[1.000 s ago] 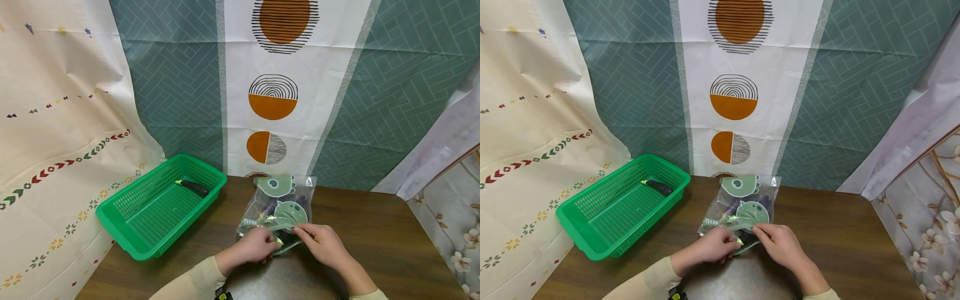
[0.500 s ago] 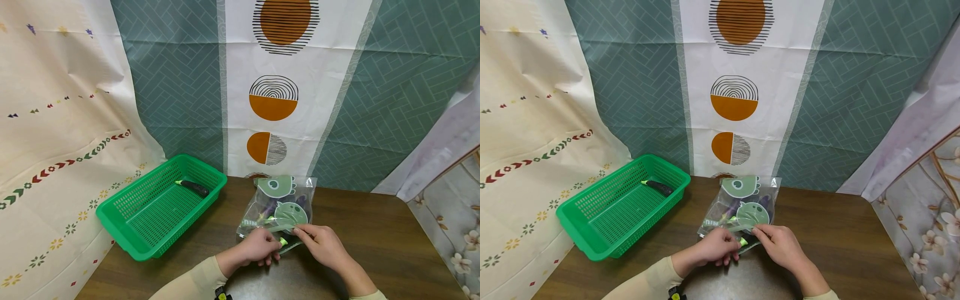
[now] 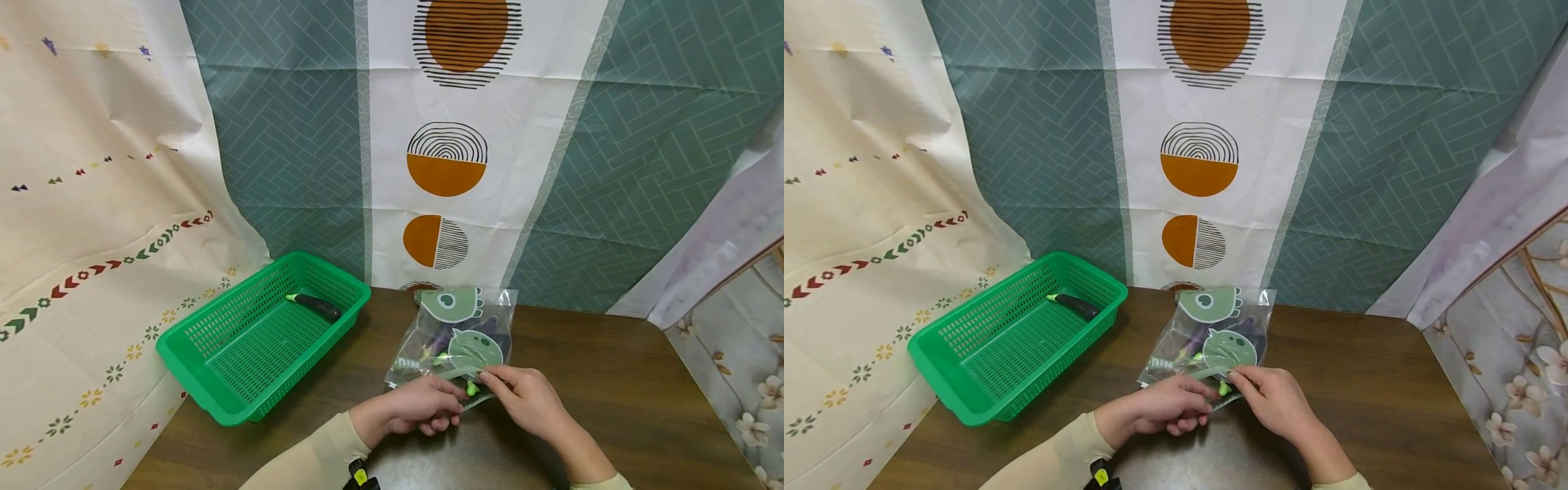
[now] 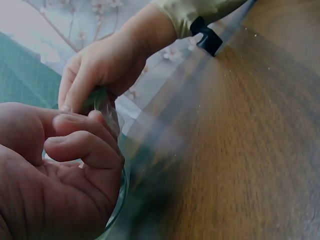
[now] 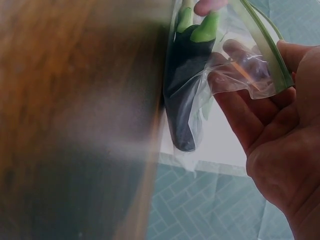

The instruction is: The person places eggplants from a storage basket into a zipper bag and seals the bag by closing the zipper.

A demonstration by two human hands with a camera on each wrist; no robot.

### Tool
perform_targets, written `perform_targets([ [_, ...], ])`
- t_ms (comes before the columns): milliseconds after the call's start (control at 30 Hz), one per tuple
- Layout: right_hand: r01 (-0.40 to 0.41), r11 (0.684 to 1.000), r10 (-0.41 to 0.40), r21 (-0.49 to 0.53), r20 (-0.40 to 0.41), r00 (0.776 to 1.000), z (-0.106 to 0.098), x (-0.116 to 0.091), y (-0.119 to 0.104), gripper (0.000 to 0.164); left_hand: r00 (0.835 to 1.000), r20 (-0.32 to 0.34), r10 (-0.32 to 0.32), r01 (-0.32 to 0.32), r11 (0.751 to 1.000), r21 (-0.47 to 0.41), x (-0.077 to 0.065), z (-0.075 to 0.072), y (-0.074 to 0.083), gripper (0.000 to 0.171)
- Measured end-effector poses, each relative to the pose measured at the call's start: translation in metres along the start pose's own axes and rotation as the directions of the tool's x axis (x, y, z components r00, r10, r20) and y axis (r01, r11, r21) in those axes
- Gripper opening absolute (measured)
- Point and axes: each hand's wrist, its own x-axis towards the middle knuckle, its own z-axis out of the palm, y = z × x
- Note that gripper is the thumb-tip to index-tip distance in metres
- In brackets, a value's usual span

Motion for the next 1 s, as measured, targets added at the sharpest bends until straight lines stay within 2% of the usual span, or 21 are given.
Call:
perform_targets([
  [133, -0.001, 1.000, 0.001, 0.000, 0.003, 1.000, -0.001, 0.000, 0.000, 0.012, 0.998, 0.060, -0.027, 0.028, 1.000, -0.013, 0.001, -0.004, -0.001, 0.048],
  [233, -0.010, 1.000, 0.010, 0.005, 0.007, 1.000, -0.001, 0.000, 0.000, 0.012, 0.996, 0.079, -0.039, 0.039, 0.999, -0.007, 0.003, -0.006, -0.002, 0.051],
  [500, -0.011, 1.000, 0.010, 0.026, 0.014, 1.000, -0.001, 0.000, 0.000, 0.012, 0.998, 0.055, -0.028, 0.025, 0.999, 0.039, 0.004, -0.010, -0.002, 0.029],
  [633, -0.008, 1.000, 0.008, 0.028, 0.015, 1.000, -0.001, 0.000, 0.000, 0.012, 0.998, 0.044, -0.033, 0.031, 0.998, 0.049, 0.001, -0.012, -0.001, 0.028],
  [833, -0.009, 1.000, 0.009, 0.023, 0.015, 1.000, -0.001, 0.000, 0.000, 0.012, 0.994, 0.093, -0.053, 0.048, 0.997, 0.062, -0.008, -0.016, 0.005, 0.041],
  [1000, -0.007, 1.000, 0.006, 0.022, 0.018, 1.000, 0.000, -0.001, 0.000, 0.013, 0.992, 0.115, -0.046, 0.037, 0.996, 0.075, -0.016, -0.020, 0.011, 0.041],
])
